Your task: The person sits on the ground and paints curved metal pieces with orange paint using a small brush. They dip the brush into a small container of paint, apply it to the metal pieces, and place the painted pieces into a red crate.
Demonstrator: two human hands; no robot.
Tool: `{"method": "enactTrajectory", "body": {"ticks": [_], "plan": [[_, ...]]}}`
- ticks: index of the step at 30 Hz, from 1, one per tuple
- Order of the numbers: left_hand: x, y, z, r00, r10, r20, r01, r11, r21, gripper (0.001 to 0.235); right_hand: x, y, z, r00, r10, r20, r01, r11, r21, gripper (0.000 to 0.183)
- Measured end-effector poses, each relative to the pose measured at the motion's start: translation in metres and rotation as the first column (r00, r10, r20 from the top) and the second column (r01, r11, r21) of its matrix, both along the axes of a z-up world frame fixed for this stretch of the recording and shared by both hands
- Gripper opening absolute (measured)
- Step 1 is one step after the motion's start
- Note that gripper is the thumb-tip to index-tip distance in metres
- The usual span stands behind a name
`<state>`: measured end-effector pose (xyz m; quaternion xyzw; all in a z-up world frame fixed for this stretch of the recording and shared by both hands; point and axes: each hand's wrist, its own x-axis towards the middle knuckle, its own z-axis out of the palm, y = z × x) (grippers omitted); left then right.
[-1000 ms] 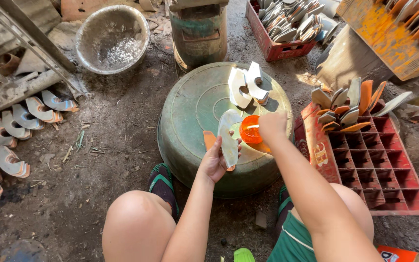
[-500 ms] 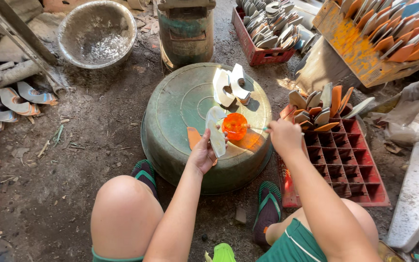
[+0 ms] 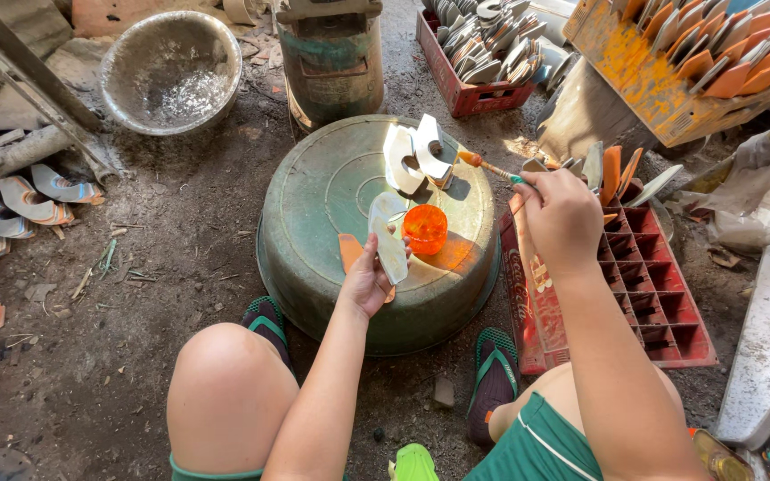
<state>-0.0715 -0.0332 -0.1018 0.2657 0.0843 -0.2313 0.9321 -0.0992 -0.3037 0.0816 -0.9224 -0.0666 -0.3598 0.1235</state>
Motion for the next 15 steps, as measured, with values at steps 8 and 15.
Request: {"method": "enactTrajectory", "body": {"ticks": [8, 15], "plan": [[0.0, 0.003, 0.003, 1.0, 0.004, 0.009, -0.004, 1.0, 0.007, 0.059, 0.031, 0.015, -0.057, 0.846, -0.177, -0.503, 0.092, 0.978, -0.189, 0.021], [-0.002, 0.004, 0.003, 1.0, -0.011, -0.018, 0.011, 1.0, 0.001, 0.059, 0.038, 0.003, -0.127, 0.838, -0.203, -0.507, -0.031, 0.909, -0.415, 0.022]]}}
